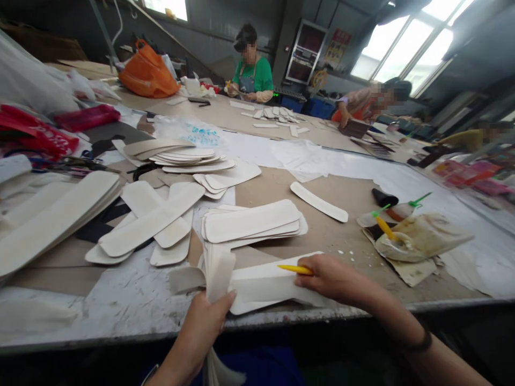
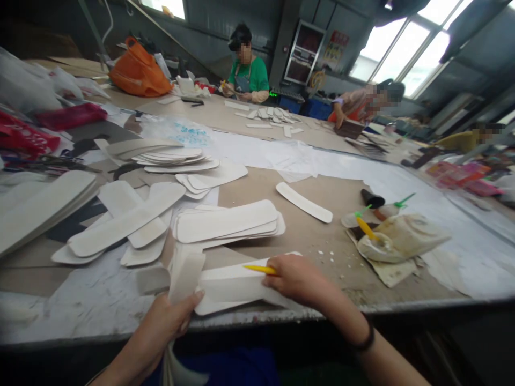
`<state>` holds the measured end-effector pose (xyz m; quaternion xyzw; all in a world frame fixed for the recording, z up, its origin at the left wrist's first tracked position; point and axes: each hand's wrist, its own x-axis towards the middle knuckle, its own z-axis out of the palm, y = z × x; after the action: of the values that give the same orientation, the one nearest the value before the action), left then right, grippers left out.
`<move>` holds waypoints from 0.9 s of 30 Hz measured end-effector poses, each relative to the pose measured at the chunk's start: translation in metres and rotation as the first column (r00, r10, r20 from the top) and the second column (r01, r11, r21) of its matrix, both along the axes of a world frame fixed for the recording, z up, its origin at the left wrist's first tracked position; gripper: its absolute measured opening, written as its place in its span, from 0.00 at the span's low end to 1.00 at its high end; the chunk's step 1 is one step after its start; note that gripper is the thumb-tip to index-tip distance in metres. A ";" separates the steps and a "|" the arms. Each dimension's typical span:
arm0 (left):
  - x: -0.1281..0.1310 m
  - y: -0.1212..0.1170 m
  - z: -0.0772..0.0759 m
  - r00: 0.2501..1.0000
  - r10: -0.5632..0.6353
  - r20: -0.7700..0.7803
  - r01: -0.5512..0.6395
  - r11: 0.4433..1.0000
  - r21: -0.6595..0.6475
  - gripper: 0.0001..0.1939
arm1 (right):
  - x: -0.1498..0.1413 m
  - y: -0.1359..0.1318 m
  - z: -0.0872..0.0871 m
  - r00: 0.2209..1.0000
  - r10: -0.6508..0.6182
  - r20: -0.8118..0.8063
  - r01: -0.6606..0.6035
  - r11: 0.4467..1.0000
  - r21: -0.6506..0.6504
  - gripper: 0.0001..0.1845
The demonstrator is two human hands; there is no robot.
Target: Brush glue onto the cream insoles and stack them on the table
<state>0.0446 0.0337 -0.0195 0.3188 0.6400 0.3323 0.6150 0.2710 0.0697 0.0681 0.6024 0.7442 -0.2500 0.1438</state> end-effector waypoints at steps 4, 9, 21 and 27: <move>-0.002 -0.004 -0.009 0.993 -0.043 -0.108 0.045 0.999 0.016 0.19 | 0.042 -0.016 -0.006 0.985 -0.175 0.005 0.174 0.980 0.096 0.13; -0.001 -0.007 -0.020 0.967 -0.082 -0.240 0.096 0.994 0.046 0.21 | 0.046 -0.025 -0.021 0.955 -0.250 0.157 0.193 0.931 0.308 0.14; 0.001 -0.010 -0.013 0.973 -0.111 -0.203 0.122 0.992 0.040 0.28 | 0.042 -0.019 -0.028 0.945 -0.223 0.238 0.123 0.920 0.371 0.14; -0.003 -0.008 -0.017 0.969 -0.141 -0.200 0.146 0.989 0.010 0.28 | 0.043 -0.016 -0.030 0.963 -0.193 0.189 0.119 0.931 0.344 0.14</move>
<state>0.0416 0.0255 -0.0364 0.4035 0.6695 0.2610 0.5665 0.3140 0.0542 0.0380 0.6995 0.7044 -0.0648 0.1017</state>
